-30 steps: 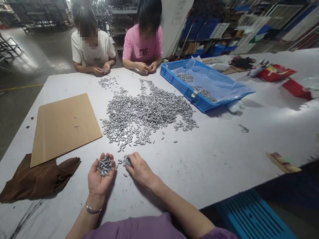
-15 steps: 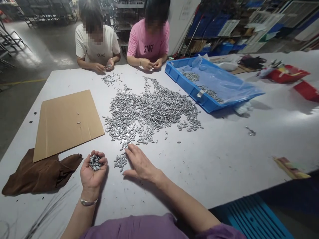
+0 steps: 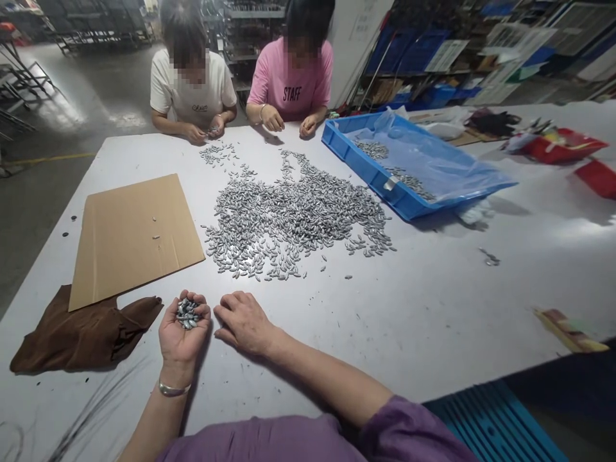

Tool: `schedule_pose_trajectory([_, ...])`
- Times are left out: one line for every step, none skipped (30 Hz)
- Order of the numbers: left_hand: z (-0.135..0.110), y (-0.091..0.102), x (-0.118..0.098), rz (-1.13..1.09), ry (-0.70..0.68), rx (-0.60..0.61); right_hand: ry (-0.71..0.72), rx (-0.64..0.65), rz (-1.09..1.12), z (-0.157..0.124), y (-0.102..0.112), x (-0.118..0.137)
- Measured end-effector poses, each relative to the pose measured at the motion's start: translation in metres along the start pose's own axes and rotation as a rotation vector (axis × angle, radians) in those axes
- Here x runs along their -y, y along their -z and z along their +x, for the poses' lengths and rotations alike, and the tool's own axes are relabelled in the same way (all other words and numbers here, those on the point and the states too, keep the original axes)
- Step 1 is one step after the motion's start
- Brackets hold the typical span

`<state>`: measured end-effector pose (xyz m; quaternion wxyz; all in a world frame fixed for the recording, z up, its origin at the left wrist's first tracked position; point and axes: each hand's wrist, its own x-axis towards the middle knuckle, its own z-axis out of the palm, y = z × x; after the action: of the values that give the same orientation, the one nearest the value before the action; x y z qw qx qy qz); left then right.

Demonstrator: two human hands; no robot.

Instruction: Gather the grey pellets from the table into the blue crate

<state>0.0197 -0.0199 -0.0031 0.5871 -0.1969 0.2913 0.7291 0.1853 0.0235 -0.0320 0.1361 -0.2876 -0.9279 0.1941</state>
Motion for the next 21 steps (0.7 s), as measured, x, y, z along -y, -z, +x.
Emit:
schedule_pose_trajectory([0.000, 0.000, 0.000, 0.001, 0.002, 0.000, 0.010, 0.003, -0.042, -0.002, -0.002, 0.001])
schedule_pose_trajectory([0.000, 0.000, 0.000, 0.002, 0.004, -0.003, 0.023, 0.010, -0.083, -0.004, -0.004, 0.002])
schedule_pose_trajectory([0.000, 0.000, 0.001, 0.001, 0.007, -0.007, 0.032, 0.019, -0.122, -0.006, -0.006, 0.003])
schedule_pose_trajectory([0.000, 0.001, 0.001, -0.001, 0.010, -0.011, 0.038, 0.027, -0.156, -0.008, -0.010, 0.003])
schedule_pose_trajectory([0.001, 0.001, 0.001, -0.005, 0.014, -0.014, 0.039, 0.030, -0.183, -0.011, -0.014, 0.004])
schedule_pose_trajectory([0.001, 0.002, 0.001, -0.009, 0.017, -0.015, 0.040, 0.028, -0.201, -0.012, -0.018, 0.005])
schedule_pose_trajectory([0.002, 0.002, 0.002, -0.013, 0.020, -0.015, 0.039, 0.020, -0.215, -0.014, -0.022, 0.006])
schedule_pose_trajectory([0.002, 0.003, 0.002, -0.016, 0.022, -0.015, 0.036, 0.007, -0.227, -0.015, -0.026, 0.007])
schedule_pose_trajectory([0.003, 0.003, 0.002, -0.018, 0.023, -0.015, 0.035, -0.007, -0.240, -0.016, -0.029, 0.008])
schedule_pose_trajectory([0.004, 0.004, 0.002, -0.019, 0.024, -0.015, 0.037, -0.019, -0.254, -0.016, -0.032, 0.008])
schedule_pose_trajectory([0.004, 0.004, 0.002, -0.019, 0.025, -0.017, 0.039, -0.027, -0.269, -0.016, -0.034, 0.009])
schedule_pose_trajectory([0.004, 0.004, 0.002, -0.019, 0.027, -0.020, 0.046, -0.031, -0.282, -0.016, -0.035, 0.008])
schedule_pose_trajectory([0.004, 0.004, 0.002, -0.018, 0.030, -0.024, 0.056, -0.035, -0.289, -0.015, -0.036, 0.007])
schedule_pose_trajectory([0.004, 0.004, 0.003, -0.017, 0.034, -0.026, 0.064, -0.041, -0.285, -0.013, -0.036, 0.005])
schedule_pose_trajectory([0.004, 0.004, 0.003, -0.014, 0.039, -0.026, 0.062, -0.054, -0.274, -0.011, -0.035, 0.003])
schedule_pose_trajectory([0.004, 0.004, 0.003, -0.009, 0.045, -0.026, 0.049, -0.071, -0.260, -0.008, -0.034, 0.000])
schedule_pose_trajectory([0.003, 0.004, 0.003, -0.004, 0.052, -0.023, 0.027, -0.093, -0.247, -0.005, -0.031, -0.004])
schedule_pose_trajectory([0.003, 0.004, 0.004, 0.004, 0.060, -0.022, -0.003, -0.117, -0.238, -0.002, -0.028, -0.007])
schedule_pose_trajectory([0.003, 0.004, 0.006, 0.014, 0.070, -0.022, -0.038, -0.142, -0.237, 0.001, -0.024, -0.010])
schedule_pose_trajectory([0.003, 0.004, 0.008, 0.030, 0.082, -0.024, -0.073, -0.164, -0.244, 0.005, -0.020, -0.012])
schedule_pose_trajectory([0.003, 0.004, 0.011, 0.050, 0.095, -0.028, -0.101, -0.187, -0.252, 0.008, -0.015, -0.012])
